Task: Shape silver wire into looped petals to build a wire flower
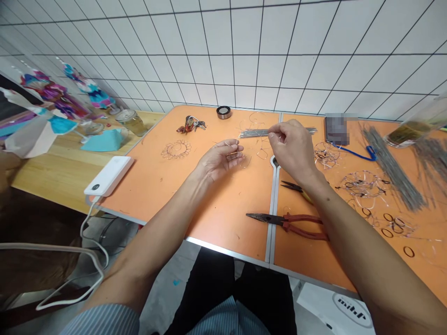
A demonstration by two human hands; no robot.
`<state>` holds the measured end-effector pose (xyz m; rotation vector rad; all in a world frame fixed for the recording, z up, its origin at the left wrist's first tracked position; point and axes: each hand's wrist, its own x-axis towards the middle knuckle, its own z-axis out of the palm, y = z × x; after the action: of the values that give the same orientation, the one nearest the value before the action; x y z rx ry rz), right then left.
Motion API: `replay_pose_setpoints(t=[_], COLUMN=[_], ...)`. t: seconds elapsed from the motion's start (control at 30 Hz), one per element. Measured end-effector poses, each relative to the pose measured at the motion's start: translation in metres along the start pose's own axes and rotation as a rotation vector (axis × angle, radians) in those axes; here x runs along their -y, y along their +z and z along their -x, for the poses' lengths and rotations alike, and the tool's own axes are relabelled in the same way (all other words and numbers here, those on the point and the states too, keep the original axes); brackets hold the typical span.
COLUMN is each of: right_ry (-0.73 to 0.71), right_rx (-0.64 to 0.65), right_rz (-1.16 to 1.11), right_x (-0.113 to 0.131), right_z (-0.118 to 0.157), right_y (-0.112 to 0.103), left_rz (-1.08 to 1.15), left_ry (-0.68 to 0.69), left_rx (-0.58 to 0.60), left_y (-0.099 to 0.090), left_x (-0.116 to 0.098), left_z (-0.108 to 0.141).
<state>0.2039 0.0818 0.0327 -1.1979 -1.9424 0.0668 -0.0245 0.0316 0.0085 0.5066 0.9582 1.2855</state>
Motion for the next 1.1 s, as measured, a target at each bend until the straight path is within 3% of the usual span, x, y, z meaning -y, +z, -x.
replay_pose_setpoints(t=[0.23, 0.5, 0.77, 1.1], right_ry=[0.184, 0.196, 0.285, 0.293], right_rx=[0.086, 0.071, 0.131, 0.19], right_rz=[-0.206, -0.043, -0.101, -0.139], right_x=[-0.005, 0.006, 0.01, 0.013], right_z=[0.0, 0.002, 0.001, 0.0], right_y=[0.01, 0.01, 0.005, 0.004], left_rz=[0.089, 0.07, 0.058, -0.023], left_ry=[-0.007, 0.002, -0.028, 0.044], left_rx=[-0.034, 0.042, 0.111, 0.181], left_y=[0.002, 0.005, 0.007, 0.0], left_x=[-0.001, 0.005, 0.007, 0.008], left_z=[0.0, 0.001, 0.004, 0.0])
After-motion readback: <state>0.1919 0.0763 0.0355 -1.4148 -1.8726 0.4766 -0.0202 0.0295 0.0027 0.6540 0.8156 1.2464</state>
